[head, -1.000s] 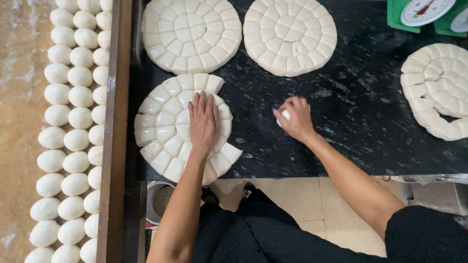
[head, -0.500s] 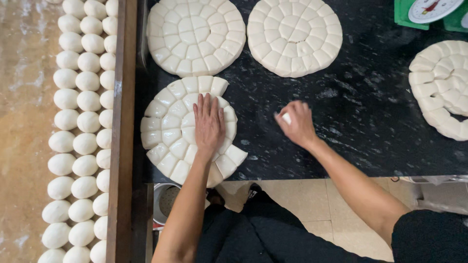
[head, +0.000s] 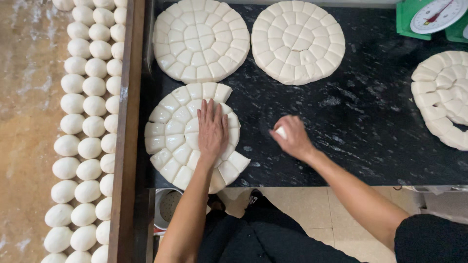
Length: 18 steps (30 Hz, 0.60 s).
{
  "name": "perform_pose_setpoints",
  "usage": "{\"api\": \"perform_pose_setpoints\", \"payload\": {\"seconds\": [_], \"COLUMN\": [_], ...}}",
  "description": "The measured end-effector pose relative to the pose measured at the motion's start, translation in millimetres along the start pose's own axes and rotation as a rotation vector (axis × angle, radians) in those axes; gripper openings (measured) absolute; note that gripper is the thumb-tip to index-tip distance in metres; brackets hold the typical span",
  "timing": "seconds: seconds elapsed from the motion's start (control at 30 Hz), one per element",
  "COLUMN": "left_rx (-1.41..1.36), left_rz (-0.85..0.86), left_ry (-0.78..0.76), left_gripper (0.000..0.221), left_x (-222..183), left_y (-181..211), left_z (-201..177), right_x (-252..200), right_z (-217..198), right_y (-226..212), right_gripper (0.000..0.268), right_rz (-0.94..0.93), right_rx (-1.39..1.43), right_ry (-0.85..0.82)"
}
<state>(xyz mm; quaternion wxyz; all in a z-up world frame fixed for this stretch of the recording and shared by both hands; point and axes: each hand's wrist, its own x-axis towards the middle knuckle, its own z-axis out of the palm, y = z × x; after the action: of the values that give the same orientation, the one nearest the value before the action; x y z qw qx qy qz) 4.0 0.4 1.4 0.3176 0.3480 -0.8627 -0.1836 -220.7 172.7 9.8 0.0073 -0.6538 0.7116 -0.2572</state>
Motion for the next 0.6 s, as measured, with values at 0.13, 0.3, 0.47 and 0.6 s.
{"api": "perform_pose_setpoints", "payload": {"seconds": [0.13,0.3,0.47,0.6], "left_rx": [0.011,0.011,0.036,0.013], "left_rz": [0.012,0.014,0.007,-0.035], "left_ry": [0.02,0.024,0.032,0.005], "left_gripper": [0.045,0.046,0.046,0.046], "left_x": [1,-3,-3,-1], "left_y": [-2,-7,-6,-4], "left_z": [4,7,8,4], "right_x": [76,73,0,57], "right_z": [16,42,17,33], "right_y": [24,-35,-13,44], "right_gripper": [0.023,0.032,0.021,0.023], "right_rz": [0.212,0.015,-0.007,0.134], "right_rx": [-0.163,0.085,0.081,-0.253], "right_ry": [0.295,0.195,0.082,0.308]}}
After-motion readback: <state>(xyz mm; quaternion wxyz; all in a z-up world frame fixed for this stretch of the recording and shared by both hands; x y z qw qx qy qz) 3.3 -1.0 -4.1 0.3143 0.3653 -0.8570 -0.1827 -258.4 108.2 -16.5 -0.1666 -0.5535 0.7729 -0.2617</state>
